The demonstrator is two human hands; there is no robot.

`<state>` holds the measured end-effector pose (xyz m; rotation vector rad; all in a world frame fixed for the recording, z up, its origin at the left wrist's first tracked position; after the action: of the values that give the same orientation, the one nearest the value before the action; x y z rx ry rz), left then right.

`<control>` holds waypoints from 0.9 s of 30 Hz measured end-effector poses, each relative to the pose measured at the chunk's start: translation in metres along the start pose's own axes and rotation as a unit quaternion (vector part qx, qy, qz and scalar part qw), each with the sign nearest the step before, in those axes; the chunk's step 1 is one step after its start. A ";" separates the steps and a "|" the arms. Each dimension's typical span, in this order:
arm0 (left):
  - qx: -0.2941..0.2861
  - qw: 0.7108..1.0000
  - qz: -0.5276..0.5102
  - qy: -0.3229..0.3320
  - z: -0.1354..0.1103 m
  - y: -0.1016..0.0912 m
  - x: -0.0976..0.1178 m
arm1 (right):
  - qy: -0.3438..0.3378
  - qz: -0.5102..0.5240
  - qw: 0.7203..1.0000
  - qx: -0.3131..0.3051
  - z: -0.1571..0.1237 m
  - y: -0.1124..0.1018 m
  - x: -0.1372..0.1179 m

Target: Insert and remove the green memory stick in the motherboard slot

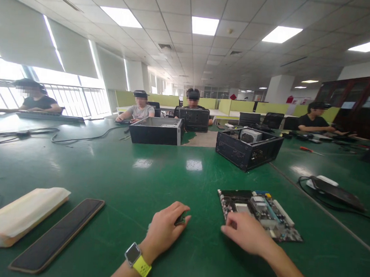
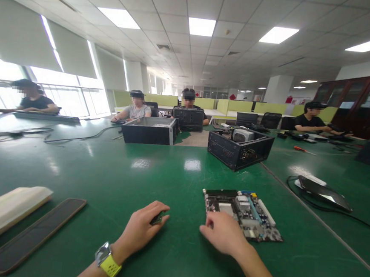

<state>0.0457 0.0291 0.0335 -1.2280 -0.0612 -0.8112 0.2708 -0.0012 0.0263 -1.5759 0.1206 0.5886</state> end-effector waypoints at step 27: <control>-0.092 0.996 0.001 0.018 -0.002 0.015 0.004 | -0.066 0.028 0.985 0.158 0.025 0.015 0.014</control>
<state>0.0564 0.0269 0.0221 -1.3867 0.0448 -0.8512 0.2697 0.0247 0.0071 -1.2264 0.1510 0.6813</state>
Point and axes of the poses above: each hand's wrist, its own z-axis towards the middle knuckle, its own y-axis out of the palm, x = y × z, the point moved 5 cm from there along z, towards the middle knuckle, and after that the axes turned 11 degrees about -y, right-handed, at the moved point
